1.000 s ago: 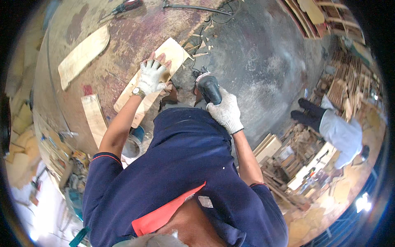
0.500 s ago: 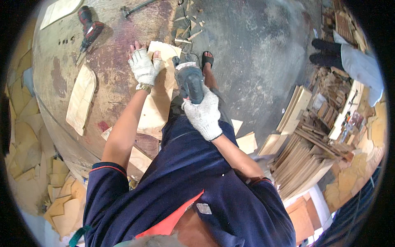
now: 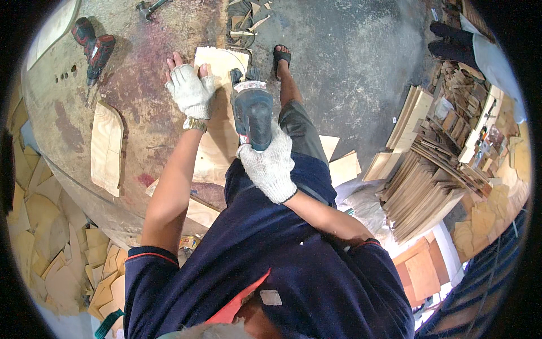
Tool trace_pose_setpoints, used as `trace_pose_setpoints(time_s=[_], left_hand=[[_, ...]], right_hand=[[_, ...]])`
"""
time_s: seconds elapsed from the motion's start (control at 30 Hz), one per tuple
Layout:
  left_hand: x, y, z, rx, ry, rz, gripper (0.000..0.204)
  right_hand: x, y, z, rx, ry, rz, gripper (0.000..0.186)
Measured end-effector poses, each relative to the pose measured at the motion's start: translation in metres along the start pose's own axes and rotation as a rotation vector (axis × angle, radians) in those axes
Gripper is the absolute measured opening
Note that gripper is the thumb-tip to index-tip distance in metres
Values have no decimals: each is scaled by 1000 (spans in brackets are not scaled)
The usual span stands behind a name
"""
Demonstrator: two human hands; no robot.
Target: The person uses a handheld power tool to carve and shape a piece of wood on a workbench. They repeatedly adjust the wood's position and continue carving along its edges. The person then places the carved wood aside and picks up a different piece of wood.
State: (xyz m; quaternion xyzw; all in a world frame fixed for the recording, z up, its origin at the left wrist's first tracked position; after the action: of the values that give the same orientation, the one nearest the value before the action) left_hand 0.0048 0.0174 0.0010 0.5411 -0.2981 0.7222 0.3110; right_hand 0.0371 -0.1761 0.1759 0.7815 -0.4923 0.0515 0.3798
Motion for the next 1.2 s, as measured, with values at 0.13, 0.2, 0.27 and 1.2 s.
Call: trace_pose_setpoints(time_s=[0.13, 0.2, 0.27, 1.2], left_hand=[[4, 0, 2, -29, 20, 42, 43], [4, -1, 3, -31, 4, 42, 40], [4, 0, 3, -30, 14, 50, 39], [0, 0, 1, -35, -34, 7, 52]], right_hand=[[0, 0, -9, -94, 76, -72, 32], [-1, 0, -9, -154, 141, -90, 36], [0, 1, -10, -136, 237, -70, 37], [1, 1, 43, 8, 246, -114, 73]])
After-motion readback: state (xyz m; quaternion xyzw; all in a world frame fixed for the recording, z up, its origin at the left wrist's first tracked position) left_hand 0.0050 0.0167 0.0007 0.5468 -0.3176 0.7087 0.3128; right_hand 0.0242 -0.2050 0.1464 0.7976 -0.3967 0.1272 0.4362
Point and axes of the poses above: each hand's wrist, its own y-axis away from the middle knuckle, its own x-axis out of the back of the hand, z = x × y, the point moved 4 cm from there along -y, towards the middle knuckle, and after that the axes turned 1 degree about y, right-handed, at the moved point
